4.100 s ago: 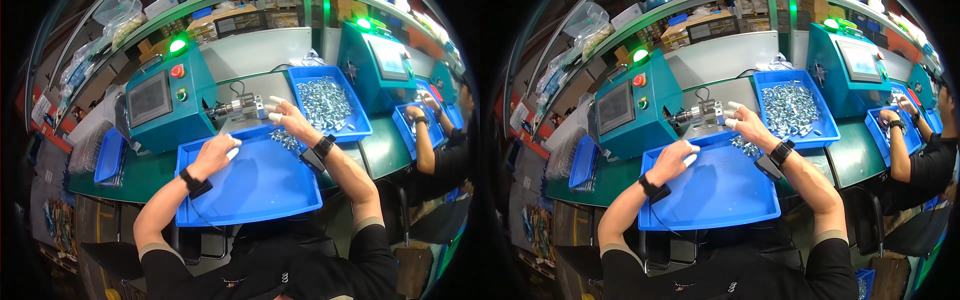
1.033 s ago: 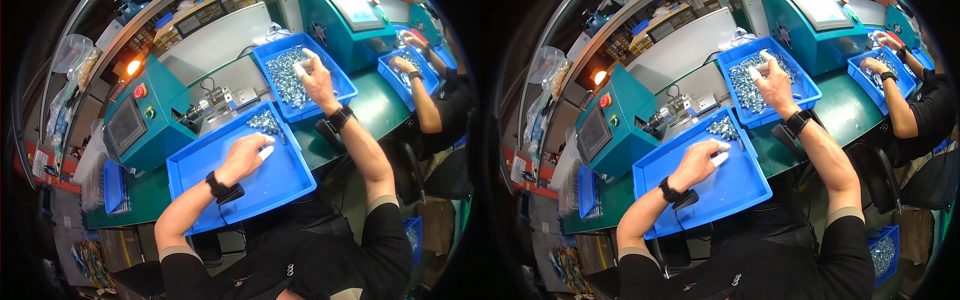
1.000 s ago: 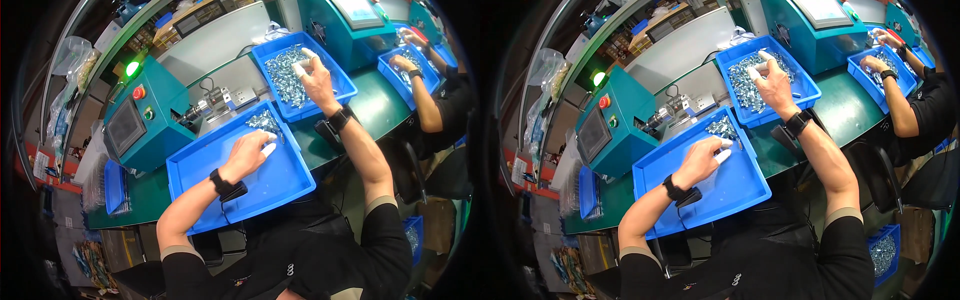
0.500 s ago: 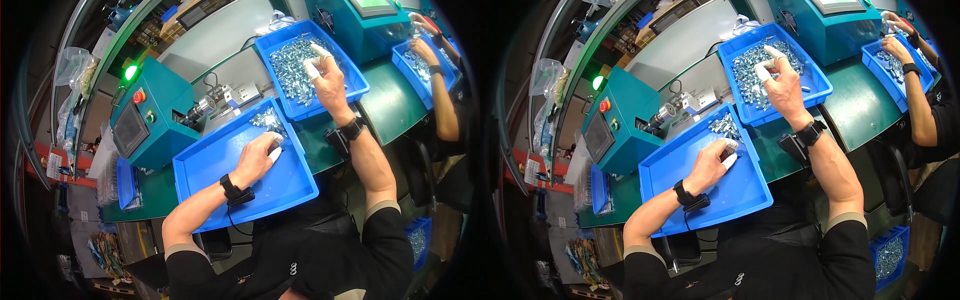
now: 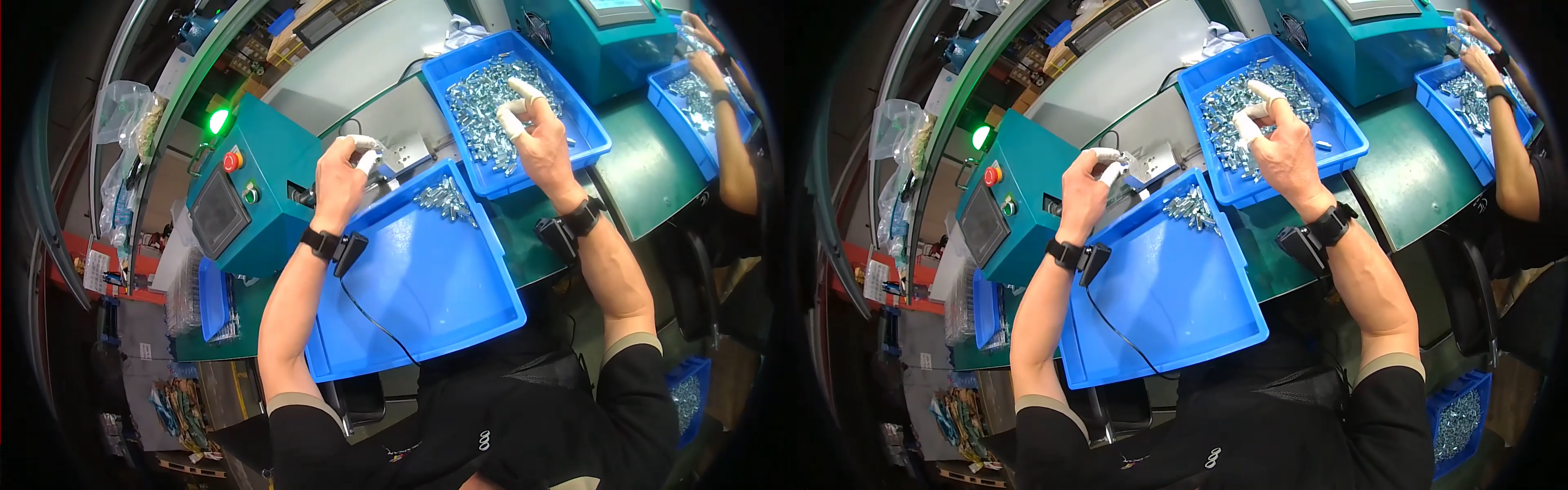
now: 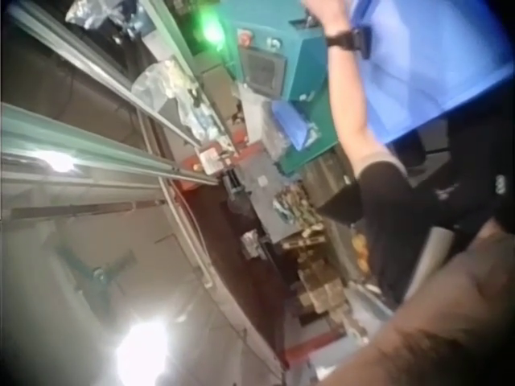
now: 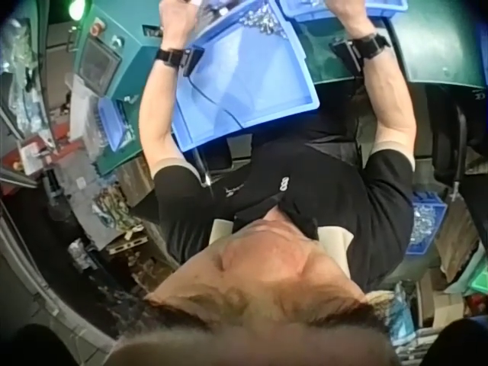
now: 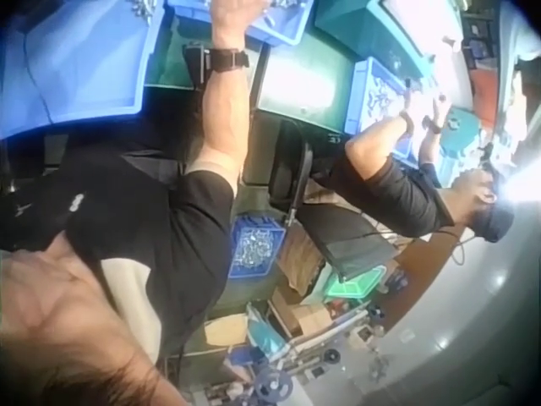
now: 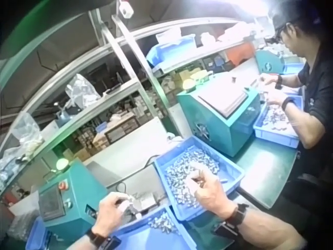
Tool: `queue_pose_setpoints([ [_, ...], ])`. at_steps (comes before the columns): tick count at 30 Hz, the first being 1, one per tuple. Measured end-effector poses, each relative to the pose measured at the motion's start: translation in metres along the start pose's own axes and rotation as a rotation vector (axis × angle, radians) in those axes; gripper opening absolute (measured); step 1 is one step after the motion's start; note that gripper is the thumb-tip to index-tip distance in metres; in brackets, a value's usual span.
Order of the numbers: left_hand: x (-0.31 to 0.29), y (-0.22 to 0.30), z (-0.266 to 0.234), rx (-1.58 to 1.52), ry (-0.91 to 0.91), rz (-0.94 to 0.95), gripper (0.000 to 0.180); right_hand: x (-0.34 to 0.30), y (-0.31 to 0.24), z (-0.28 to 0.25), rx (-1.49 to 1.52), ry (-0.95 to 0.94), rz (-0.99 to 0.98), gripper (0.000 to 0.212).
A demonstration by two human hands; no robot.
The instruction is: The person picks up a metal component from a blue tray, inserts it into a machine for processing, and then places it into a different blue tray. This process is repeated multiple times with other metal parts.
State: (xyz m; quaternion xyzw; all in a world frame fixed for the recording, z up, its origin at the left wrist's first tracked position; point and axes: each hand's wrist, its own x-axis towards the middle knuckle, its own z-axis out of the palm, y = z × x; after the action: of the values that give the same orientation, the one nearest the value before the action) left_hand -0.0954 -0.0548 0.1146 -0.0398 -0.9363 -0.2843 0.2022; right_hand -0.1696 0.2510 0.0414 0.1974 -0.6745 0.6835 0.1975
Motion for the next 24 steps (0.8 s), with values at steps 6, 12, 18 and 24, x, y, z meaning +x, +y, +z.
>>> queue_pose_setpoints([
  [6,0.011,-0.022,0.008,0.128,0.011,0.004,0.015,0.000,-0.001,0.001,0.025,0.002,0.013,0.048],
  [12,0.012,-0.030,0.006,0.252,-0.014,0.089,0.013,0.000,-0.001,-0.001,-0.023,-0.003,-0.001,0.047],
  [18,0.013,-0.027,0.001,0.343,-0.041,0.172,0.016,0.001,-0.003,0.000,0.002,-0.004,0.032,0.047],
  [24,0.009,-0.036,-0.003,0.451,-0.026,0.341,0.023,0.002,-0.004,0.001,-0.026,-0.011,0.026,0.047],
])
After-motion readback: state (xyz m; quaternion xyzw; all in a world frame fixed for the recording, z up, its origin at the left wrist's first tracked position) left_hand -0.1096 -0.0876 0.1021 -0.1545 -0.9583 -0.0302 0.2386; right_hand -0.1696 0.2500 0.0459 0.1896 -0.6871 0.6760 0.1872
